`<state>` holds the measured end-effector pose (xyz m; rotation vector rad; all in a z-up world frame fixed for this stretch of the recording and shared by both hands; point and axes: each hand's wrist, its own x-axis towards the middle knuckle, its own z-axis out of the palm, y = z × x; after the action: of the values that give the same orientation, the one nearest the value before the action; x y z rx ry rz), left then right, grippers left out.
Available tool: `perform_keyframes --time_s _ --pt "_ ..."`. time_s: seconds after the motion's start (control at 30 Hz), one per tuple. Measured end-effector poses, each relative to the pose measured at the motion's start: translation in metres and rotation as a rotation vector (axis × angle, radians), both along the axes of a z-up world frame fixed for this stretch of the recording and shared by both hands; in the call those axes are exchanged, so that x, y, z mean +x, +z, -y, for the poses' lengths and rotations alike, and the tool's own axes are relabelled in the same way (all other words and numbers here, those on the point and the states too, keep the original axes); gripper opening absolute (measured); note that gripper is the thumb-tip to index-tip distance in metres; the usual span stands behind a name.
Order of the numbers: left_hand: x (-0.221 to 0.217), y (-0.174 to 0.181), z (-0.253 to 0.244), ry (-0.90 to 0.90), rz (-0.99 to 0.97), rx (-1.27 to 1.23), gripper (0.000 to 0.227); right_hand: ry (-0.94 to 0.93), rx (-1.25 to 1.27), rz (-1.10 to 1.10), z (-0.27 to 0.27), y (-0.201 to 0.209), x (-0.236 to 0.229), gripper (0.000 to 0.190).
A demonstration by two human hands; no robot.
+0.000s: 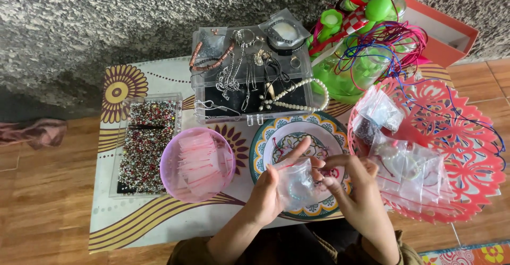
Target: The person sorts various jewelry items including necklaces and beaded bracelets from containers and bags, handling them by hand and placing them onto a decorative plate.
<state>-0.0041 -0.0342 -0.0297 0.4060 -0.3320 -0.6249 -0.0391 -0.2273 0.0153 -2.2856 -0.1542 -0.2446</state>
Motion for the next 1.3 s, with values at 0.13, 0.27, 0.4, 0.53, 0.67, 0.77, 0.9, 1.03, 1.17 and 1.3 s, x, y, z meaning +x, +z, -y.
perform_keyframes --time_s 0.13,0.27,0.4,0.53,0.67,0.77,0.9,1.03,1.17,1.3 --pt "0.0 0.026 -0.004 0.312 0.499 0.427 0.082 0.079 0.051 -0.076 -0.005 -0.007 -0.006 0.025" --pt "0.003 0.028 0.001 0.246 0.51 0.369 0.077 0.03 0.087 0.007 -0.009 -0.01 -0.011 0.027" --pt "0.003 0.027 0.005 0.199 0.493 0.327 0.073 -0.045 0.196 0.021 -0.02 -0.012 -0.014 0.017" --pt "-0.003 0.018 0.005 0.539 0.479 0.728 0.062 -0.099 0.266 0.034 -0.022 -0.024 -0.016 0.012" --pt "-0.003 0.003 0.002 0.745 0.382 0.736 0.01 -0.093 0.408 0.015 -0.024 -0.038 -0.014 0.013" --pt "-0.004 0.007 0.002 0.806 0.434 0.78 0.006 -0.06 0.58 0.014 -0.03 -0.04 -0.011 0.021" --pt "-0.004 0.015 0.002 0.926 0.582 0.963 0.01 -0.053 0.696 0.071 -0.036 -0.036 -0.007 0.011" --pt "-0.002 0.017 0.002 0.922 0.658 1.004 0.016 -0.067 0.751 0.062 -0.034 -0.044 -0.005 0.008" --pt "0.0 0.021 0.003 0.92 0.694 1.009 0.008 -0.079 0.729 0.114 -0.035 -0.048 -0.004 0.009" --pt "0.002 0.012 0.002 0.875 0.642 0.97 0.007 -0.126 0.764 0.103 -0.033 -0.05 -0.003 0.005"
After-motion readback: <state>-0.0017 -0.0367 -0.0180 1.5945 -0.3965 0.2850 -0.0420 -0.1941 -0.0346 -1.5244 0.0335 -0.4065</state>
